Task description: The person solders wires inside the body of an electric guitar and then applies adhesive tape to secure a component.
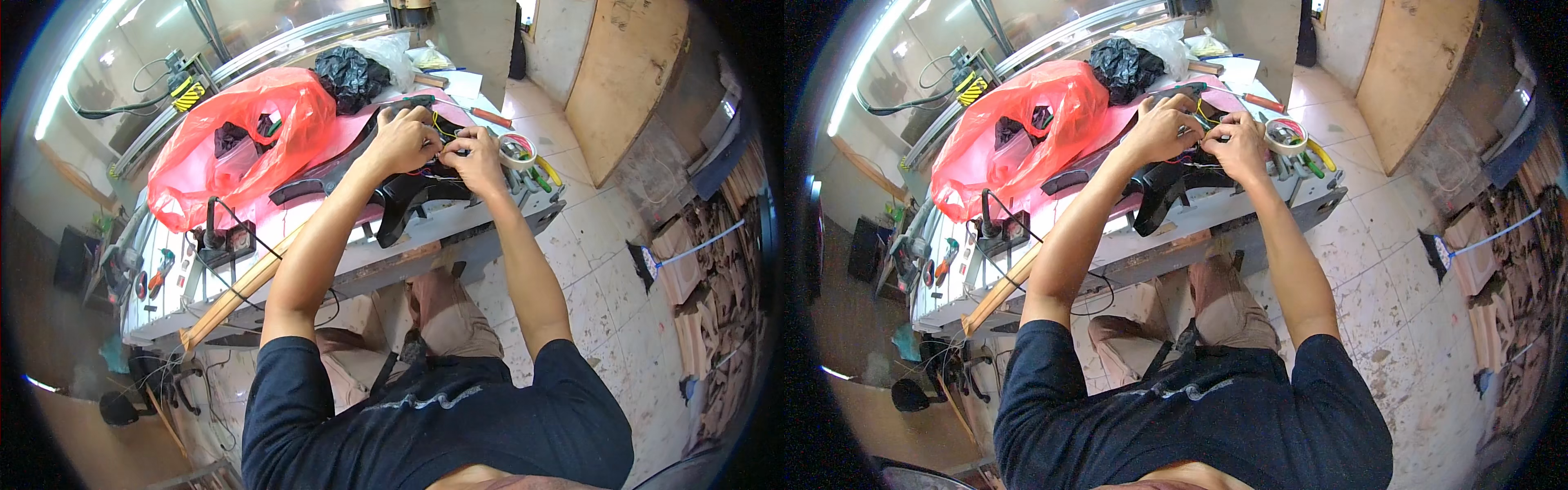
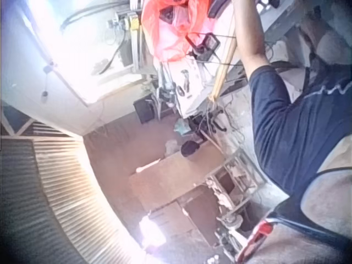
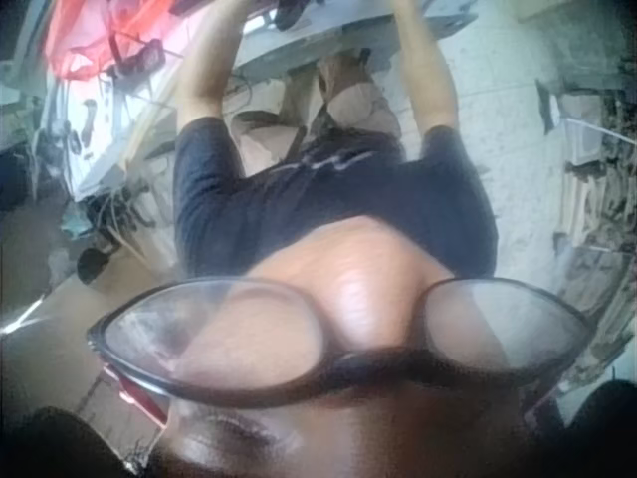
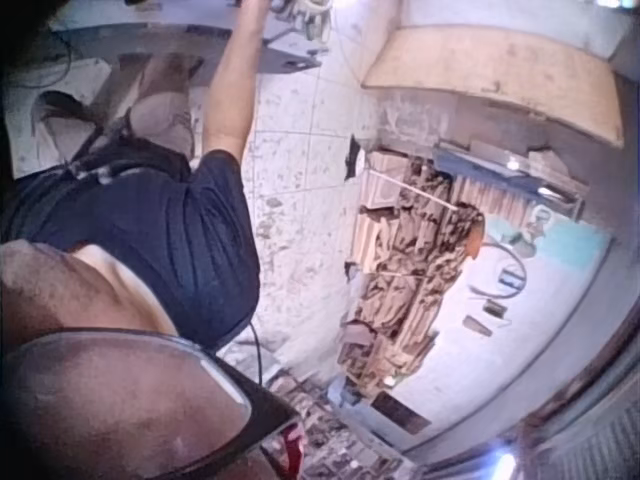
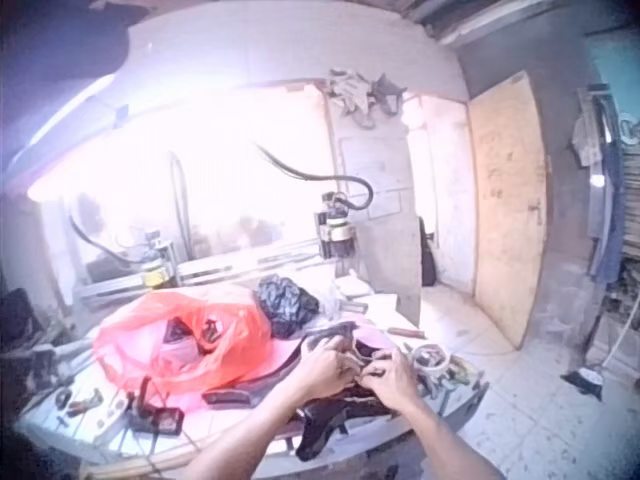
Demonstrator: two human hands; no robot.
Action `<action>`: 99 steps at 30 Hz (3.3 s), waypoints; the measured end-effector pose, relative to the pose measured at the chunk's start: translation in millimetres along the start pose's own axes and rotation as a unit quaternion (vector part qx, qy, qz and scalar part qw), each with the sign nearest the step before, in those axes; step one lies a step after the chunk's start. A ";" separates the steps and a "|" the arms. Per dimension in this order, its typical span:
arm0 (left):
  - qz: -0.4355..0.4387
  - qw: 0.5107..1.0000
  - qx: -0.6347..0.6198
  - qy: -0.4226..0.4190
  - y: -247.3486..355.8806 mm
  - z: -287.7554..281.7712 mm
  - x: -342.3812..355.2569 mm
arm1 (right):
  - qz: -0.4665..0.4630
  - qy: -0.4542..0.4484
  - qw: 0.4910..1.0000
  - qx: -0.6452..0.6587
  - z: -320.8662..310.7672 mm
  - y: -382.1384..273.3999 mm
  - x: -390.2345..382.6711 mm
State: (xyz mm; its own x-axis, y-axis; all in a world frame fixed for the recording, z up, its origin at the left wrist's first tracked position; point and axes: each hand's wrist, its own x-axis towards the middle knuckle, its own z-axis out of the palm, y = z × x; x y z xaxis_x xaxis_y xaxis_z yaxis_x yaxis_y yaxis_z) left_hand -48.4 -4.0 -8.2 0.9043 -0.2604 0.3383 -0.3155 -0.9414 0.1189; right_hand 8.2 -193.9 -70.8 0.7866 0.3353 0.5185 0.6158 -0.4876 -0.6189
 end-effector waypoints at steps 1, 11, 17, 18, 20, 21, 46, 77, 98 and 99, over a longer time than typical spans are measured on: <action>0.009 1.000 0.005 0.003 -1.2 -2.8 -3.7 | 0.003 -0.005 1.000 0.002 -0.2 -2.2 0.5; 0.017 0.999 0.002 -0.037 2.8 -5.6 3.3 | 0.007 -0.009 1.000 0.017 1.1 -1.4 1.8; -0.020 1.000 -0.001 -0.015 3.0 7.2 1.2 | -0.023 0.028 0.999 0.003 4.5 -3.0 1.3; -0.020 1.000 0.000 -0.016 4.6 10.6 1.0 | -0.018 0.030 0.999 -0.008 3.7 -6.0 1.0; -0.101 0.995 -0.014 -0.009 9.2 17.1 -0.9 | -0.016 0.026 0.999 -0.024 0.9 -15.7 0.7; -0.124 0.992 -0.018 0.001 10.7 19.7 -3.4 | -0.016 0.021 0.999 -0.042 1.2 -18.4 0.7; -0.008 0.996 0.062 0.057 22.8 2.8 -17.4 | -0.026 -0.033 0.999 0.031 -4.3 6.1 4.8; -0.059 0.997 -0.031 0.038 8.0 14.1 -5.5 | -0.049 0.020 0.999 0.003 -2.4 -2.9 2.6; -0.059 0.993 -0.030 0.098 20.8 23.6 -15.3 | -0.016 -0.048 0.998 0.034 -11.9 3.0 11.8; -0.061 0.993 -0.030 0.099 20.1 23.6 -16.0 | -0.042 -0.044 0.998 0.025 -12.5 2.3 8.3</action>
State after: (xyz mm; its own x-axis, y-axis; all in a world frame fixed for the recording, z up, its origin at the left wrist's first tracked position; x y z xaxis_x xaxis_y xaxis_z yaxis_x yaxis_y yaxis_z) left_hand -62.4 -23.8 -33.3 0.8645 -0.0931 0.4940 -0.2301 -0.9470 0.2241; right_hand 15.6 -202.3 -60.5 0.7319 0.4442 0.5168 0.6793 -0.4150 -0.6053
